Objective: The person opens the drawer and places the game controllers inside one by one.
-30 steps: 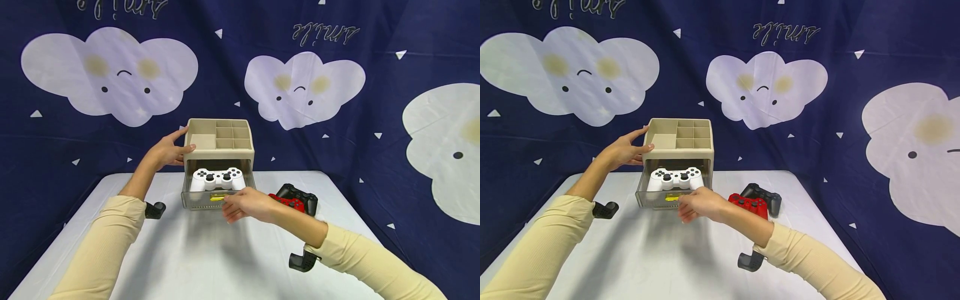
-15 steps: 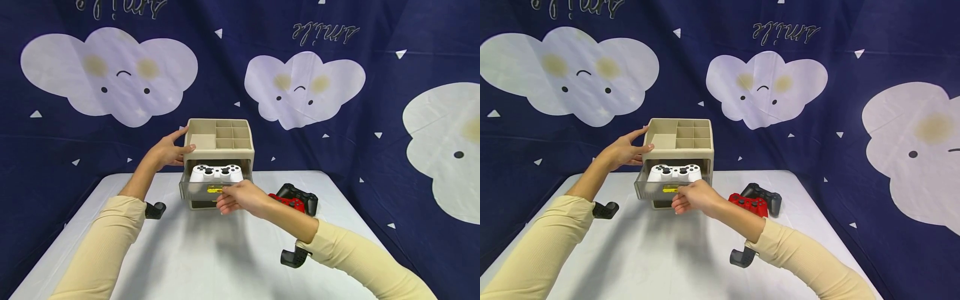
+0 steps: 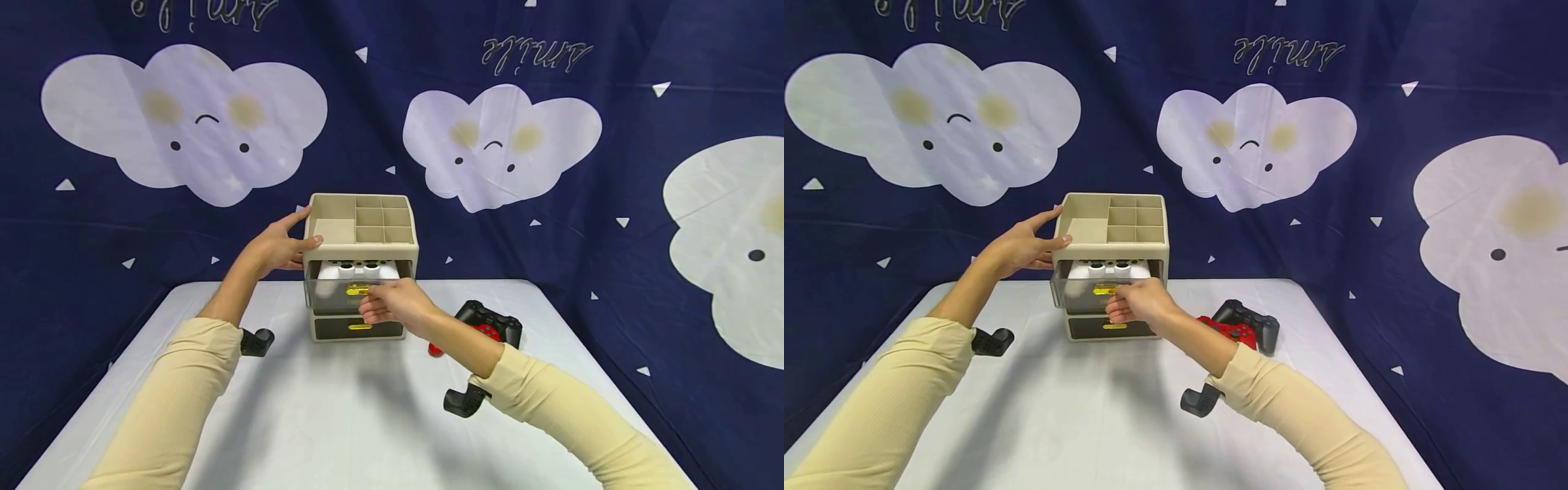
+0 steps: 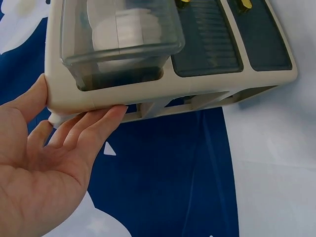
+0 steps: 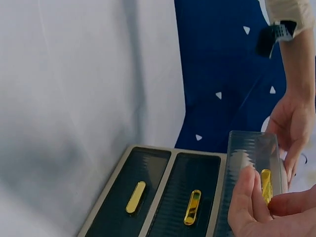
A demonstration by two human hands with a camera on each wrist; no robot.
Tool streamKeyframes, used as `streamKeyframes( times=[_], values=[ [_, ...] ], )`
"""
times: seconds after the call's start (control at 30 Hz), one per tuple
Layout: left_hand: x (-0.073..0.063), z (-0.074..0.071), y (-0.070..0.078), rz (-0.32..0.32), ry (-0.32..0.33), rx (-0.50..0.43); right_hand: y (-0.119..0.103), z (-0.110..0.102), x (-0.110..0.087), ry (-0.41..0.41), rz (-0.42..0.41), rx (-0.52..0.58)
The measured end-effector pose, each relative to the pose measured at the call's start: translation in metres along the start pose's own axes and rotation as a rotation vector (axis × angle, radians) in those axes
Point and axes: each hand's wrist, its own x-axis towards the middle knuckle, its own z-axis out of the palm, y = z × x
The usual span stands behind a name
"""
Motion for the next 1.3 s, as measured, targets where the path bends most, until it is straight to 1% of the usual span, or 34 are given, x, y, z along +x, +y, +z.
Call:
streamKeyframes(
  times=[0.17,0.43,0.63,0.8,0.97,1.1,1.3],
  values=[
    [0.0,0.001,0.001,-0.004,0.0,-0.004,0.0,-0.003,0.012,0.026,0.007,0.029],
    [0.002,-0.001,0.0,0.0,0.005,-0.009,-0.002,-0.006,0.034,0.068,-0.006,0.041],
    [0.001,0.0,-0.001,0.001,0.009,-0.019,-0.005,-0.007,0.045,0.099,-0.007,0.044],
    [0.001,0.001,-0.001,-0.005,0.007,-0.03,-0.007,-0.008,0.048,0.12,0.02,0.057],
    [0.002,0.002,0.001,0.002,0.011,-0.018,-0.01,-0.008,0.046,0.124,0.033,0.075],
    [0.001,0.001,0.001,-0.005,0.008,-0.016,-0.01,-0.01,0.045,0.097,0.041,0.079],
    [0.0,0.0,0.0,-0.003,-0.008,-0.023,-0.006,-0.016,0.042,0.036,0.054,0.04]
  ],
)
